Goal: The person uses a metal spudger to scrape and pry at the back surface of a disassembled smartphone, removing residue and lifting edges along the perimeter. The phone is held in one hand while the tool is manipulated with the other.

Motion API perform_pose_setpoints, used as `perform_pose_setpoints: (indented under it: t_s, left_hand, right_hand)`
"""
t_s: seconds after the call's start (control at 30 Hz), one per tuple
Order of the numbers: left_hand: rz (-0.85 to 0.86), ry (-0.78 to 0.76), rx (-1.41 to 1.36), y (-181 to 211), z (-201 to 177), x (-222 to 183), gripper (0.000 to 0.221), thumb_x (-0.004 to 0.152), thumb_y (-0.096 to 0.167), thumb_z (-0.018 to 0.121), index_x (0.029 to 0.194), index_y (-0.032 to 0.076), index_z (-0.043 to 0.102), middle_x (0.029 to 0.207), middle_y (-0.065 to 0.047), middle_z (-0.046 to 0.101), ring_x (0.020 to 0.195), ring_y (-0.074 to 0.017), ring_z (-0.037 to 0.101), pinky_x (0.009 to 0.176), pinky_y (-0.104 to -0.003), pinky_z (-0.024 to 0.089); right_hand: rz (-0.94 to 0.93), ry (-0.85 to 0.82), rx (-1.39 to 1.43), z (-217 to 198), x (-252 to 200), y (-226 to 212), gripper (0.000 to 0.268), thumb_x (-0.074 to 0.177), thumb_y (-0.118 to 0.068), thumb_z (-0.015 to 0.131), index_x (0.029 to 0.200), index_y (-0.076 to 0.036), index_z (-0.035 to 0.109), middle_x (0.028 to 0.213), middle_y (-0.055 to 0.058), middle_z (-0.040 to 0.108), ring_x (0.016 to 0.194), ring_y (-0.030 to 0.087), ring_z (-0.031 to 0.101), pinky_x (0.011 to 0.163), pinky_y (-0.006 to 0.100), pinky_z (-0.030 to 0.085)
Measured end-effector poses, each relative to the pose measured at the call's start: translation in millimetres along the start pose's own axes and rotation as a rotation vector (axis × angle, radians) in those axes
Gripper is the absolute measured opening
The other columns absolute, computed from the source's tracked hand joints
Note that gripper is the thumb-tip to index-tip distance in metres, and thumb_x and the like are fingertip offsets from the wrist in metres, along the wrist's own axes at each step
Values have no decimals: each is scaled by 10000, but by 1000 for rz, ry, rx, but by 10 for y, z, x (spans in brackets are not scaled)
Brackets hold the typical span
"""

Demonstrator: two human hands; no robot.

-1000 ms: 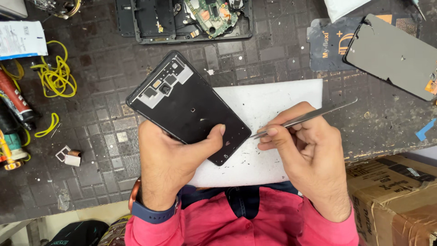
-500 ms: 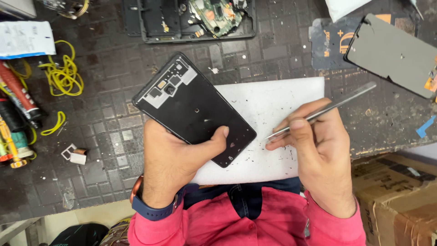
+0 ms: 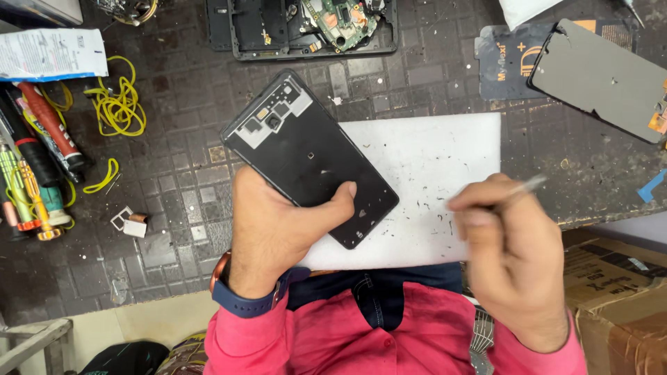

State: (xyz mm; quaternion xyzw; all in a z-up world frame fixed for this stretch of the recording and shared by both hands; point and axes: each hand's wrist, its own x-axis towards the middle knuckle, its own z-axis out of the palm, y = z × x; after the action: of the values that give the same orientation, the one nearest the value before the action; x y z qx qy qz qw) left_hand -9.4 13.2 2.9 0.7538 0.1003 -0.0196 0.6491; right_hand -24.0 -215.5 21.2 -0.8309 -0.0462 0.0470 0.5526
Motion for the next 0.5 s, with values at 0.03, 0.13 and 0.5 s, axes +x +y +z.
perform_pose_setpoints:
  t_s: [0.03,0.13,0.5]
  left_hand:
    - [-7,-2,-1,-1,2,-1,199,749,54,810,928,27,726,835,-5,764,729,-59,690,649,-246,579]
    - [-25,-10,-19,-2,12,9,191,749,54,810,918,25,728,834,-6,772,729,-56,694,647,-247,583]
    - [0,26,-4,-4,19,20,206,754,83,811,942,36,739,861,-14,791,764,-58,726,681,-246,603]
  right_hand:
    - [-128,-69,-218,-34,48,-43,168,927,-16,595,1092,-26,623,857,76,589,774,174,625,713,332,552]
    - [-425,-235,-538,-25,236,-53,309,782,22,731,1086,-26,692,819,80,547,758,231,609,673,354,507]
    - [-744,-395,-740,-4,379,-58,261,794,-47,741,1048,6,716,726,45,483,685,214,562,638,363,478]
